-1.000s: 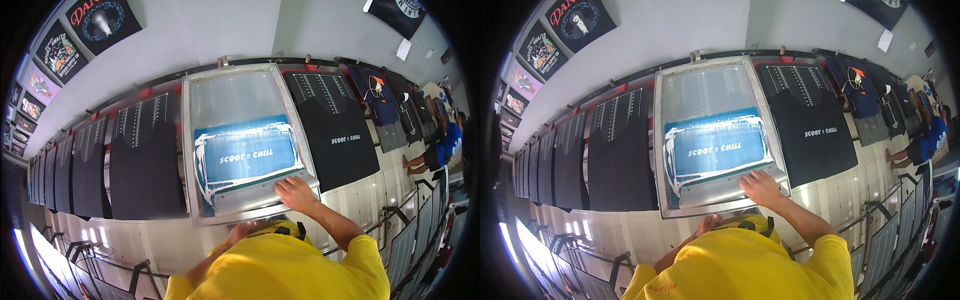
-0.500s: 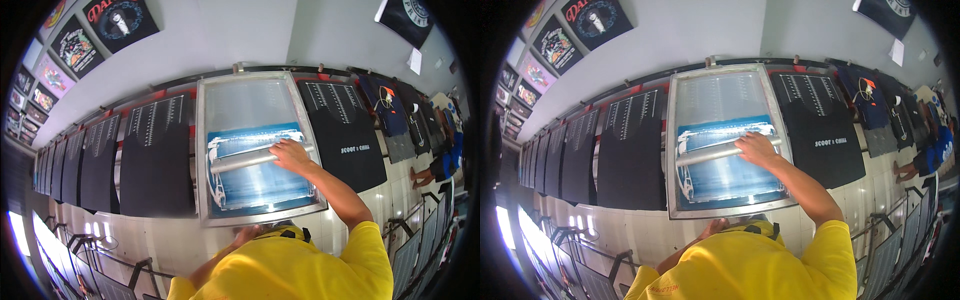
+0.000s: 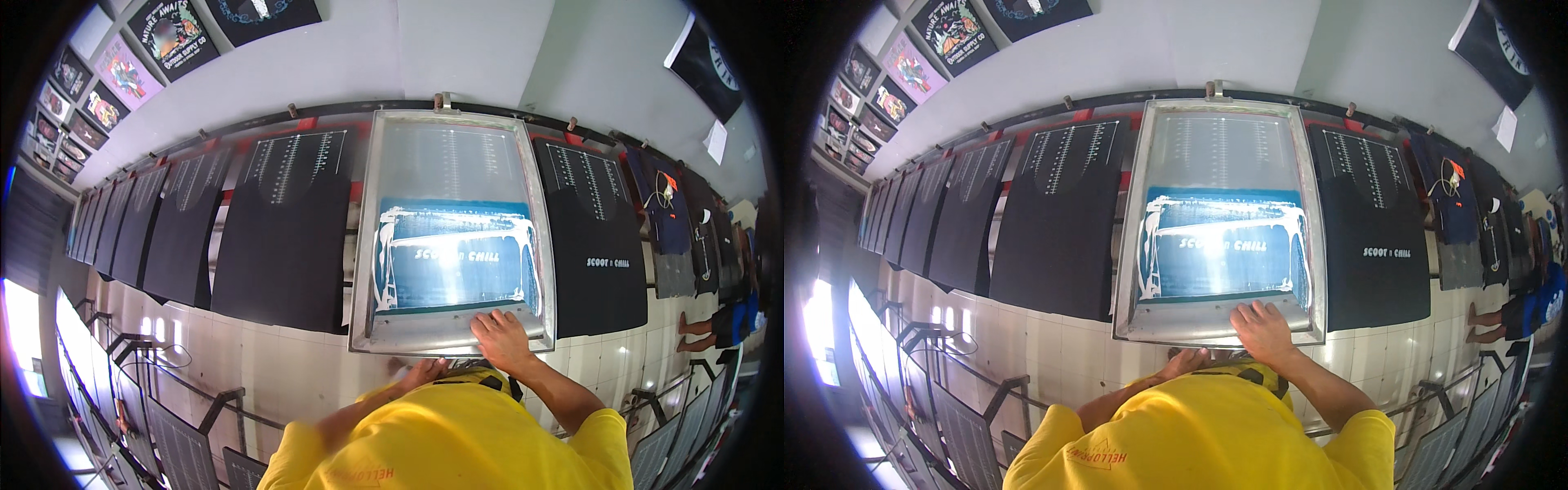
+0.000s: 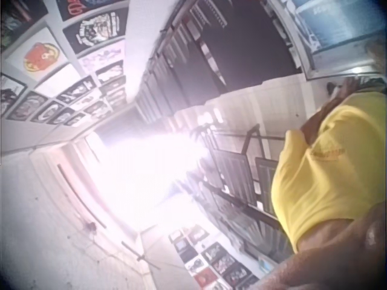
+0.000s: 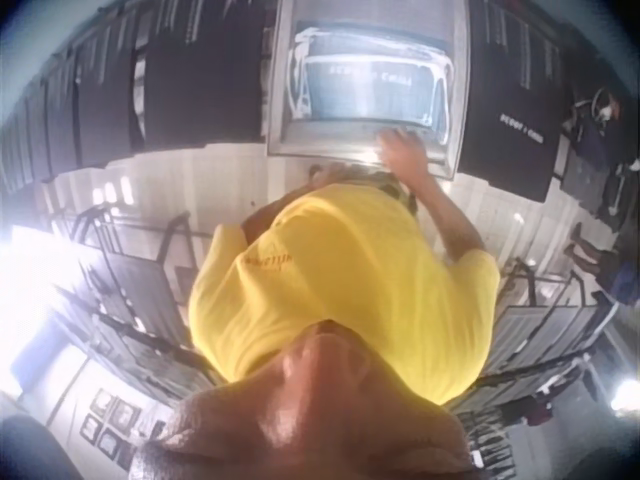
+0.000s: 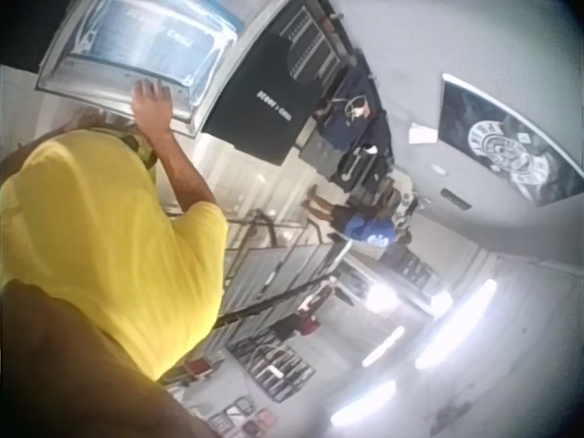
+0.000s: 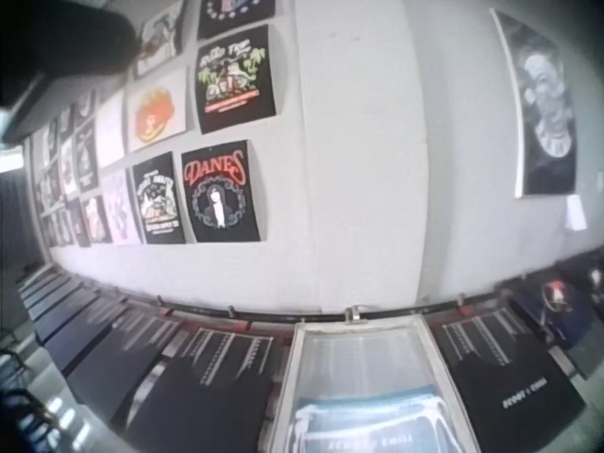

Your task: The person performs screen printing by sliding a squeegee across a screen to apply ink to black t-shirts mounted on boards.

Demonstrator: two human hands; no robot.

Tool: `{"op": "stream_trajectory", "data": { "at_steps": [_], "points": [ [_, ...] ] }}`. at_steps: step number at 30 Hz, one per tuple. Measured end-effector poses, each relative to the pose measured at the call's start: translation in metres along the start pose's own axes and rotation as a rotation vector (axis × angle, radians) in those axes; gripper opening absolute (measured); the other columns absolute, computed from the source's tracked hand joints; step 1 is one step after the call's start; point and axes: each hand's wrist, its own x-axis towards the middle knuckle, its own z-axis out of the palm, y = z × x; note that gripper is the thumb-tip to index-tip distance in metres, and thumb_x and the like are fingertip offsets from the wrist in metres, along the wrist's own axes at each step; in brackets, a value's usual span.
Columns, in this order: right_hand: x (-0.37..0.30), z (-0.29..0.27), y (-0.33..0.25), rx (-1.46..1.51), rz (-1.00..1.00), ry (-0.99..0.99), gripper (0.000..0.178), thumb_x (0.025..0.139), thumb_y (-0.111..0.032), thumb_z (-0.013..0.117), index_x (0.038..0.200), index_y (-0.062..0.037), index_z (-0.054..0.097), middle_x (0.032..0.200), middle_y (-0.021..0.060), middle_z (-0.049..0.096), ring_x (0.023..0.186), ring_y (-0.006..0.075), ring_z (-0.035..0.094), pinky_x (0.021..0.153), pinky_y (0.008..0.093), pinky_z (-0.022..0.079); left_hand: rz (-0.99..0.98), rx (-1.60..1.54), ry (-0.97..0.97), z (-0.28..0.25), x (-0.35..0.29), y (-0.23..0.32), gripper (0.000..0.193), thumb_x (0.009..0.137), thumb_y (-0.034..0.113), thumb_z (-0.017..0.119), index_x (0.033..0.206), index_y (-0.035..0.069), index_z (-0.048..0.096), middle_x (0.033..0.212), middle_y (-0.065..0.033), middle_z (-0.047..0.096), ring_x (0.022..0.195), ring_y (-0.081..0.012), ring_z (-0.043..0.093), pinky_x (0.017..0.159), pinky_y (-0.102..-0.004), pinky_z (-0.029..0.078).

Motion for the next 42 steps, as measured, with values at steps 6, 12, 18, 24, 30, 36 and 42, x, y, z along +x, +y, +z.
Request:
{"op": "stream_trajectory", "data": {
  "at_steps": [6, 12, 18, 24, 30, 36, 42],
  "points": [
    [0.041, 0.019, 0.018, -0.027, 0.082, 0.077, 0.016, 0.076, -0.012, 0.063, 0.092, -0.0075, 0.061, 0.092, 0.0053, 0.059, 0.088, 0.0238, 0.055, 0.072, 0.0376, 0.045, -0.037, 0.026, -0.079, -0.011, 0.006, -0.018, 0.049, 0.103, 0.05, 0.046, 0.115, 0.004, 0.057, 0.094, -0.0094, 0.058, 0.088, -0.0196, 0.051, 0.082, -0.0393, 0.042],
    [0.099, 0.033, 0.069, -0.03, 0.199, 0.067, 0.028, 0.073, -0.015, 0.076, 0.097, -0.0068, 0.063, 0.096, 0.007, 0.065, 0.097, 0.027, 0.06, 0.082, 0.0404, 0.05, -0.026, -0.204, -0.037, -0.006, 0.005, -0.041, 0.052, 0.104, 0.049, 0.047, 0.132, 0.005, 0.051, 0.108, -0.0036, 0.056, 0.099, -0.0148, 0.049, 0.089, -0.0336, 0.042],
    [0.114, 0.013, 0.097, 0.07, 0.212, 0.142, 0.03, 0.07, -0.018, 0.08, 0.092, -0.0072, 0.063, 0.089, 0.0084, 0.067, 0.092, 0.0295, 0.063, 0.081, 0.0424, 0.051, -0.135, -0.202, -0.143, -0.015, 0.0, -0.001, 0.065, 0.099, 0.052, 0.057, 0.144, 0.007, 0.045, 0.128, -0.0068, 0.054, 0.119, -0.0146, 0.047, 0.103, -0.0337, 0.038],
    [0.044, -0.01, 0.047, 0.074, 0.187, 0.032, 0.036, 0.069, -0.021, 0.081, 0.097, -0.0102, 0.061, 0.1, 0.0052, 0.065, 0.098, 0.0266, 0.06, 0.081, 0.0424, 0.05, -0.149, -0.32, -0.017, 0.002, -0.016, 0.026, 0.059, 0.101, 0.047, 0.056, 0.143, 0.008, 0.046, 0.126, -0.0067, 0.054, 0.116, -0.0161, 0.047, 0.104, -0.0367, 0.037],
    [-0.011, 0.005, 0.002, 0.025, 0.132, 0.042, 0.033, 0.073, -0.018, 0.076, 0.101, -0.0087, 0.061, 0.107, 0.0039, 0.064, 0.094, 0.0239, 0.058, 0.075, 0.0383, 0.047, -0.048, -0.012, -0.079, -0.016, 0.013, -0.036, 0.048, 0.104, 0.045, 0.051, 0.13, 0.005, 0.053, 0.114, -0.0074, 0.056, 0.109, -0.0163, 0.049, 0.099, -0.0366, 0.04],
    [-0.034, 0.023, -0.016, 0.021, 0.159, 0.025, 0.056, 0.072, -0.029, 0.079, 0.12, -0.0063, 0.06, 0.125, 0.0089, 0.06, 0.106, 0.0264, 0.056, 0.084, 0.0399, 0.046, -0.069, 0.111, -0.076, -0.028, 0.033, -0.074, 0.052, 0.101, 0.05, 0.051, 0.128, 0.005, 0.053, 0.086, -0.0018, 0.056, 0.082, -0.015, 0.049, 0.075, -0.0362, 0.042],
    [-0.049, 0.029, -0.025, 0.077, 0.18, -0.012, 0.064, 0.078, -0.038, 0.077, 0.128, -0.0054, 0.058, 0.135, 0.0119, 0.055, 0.117, 0.0287, 0.052, 0.093, 0.0421, 0.044, 0.088, -0.005, -0.087, -0.017, 0.03, -0.061, 0.056, 0.101, 0.046, 0.054, 0.139, 0.005, 0.047, 0.106, -0.005, 0.054, 0.097, -0.0158, 0.048, 0.082, -0.0337, 0.039]
  ]
}}
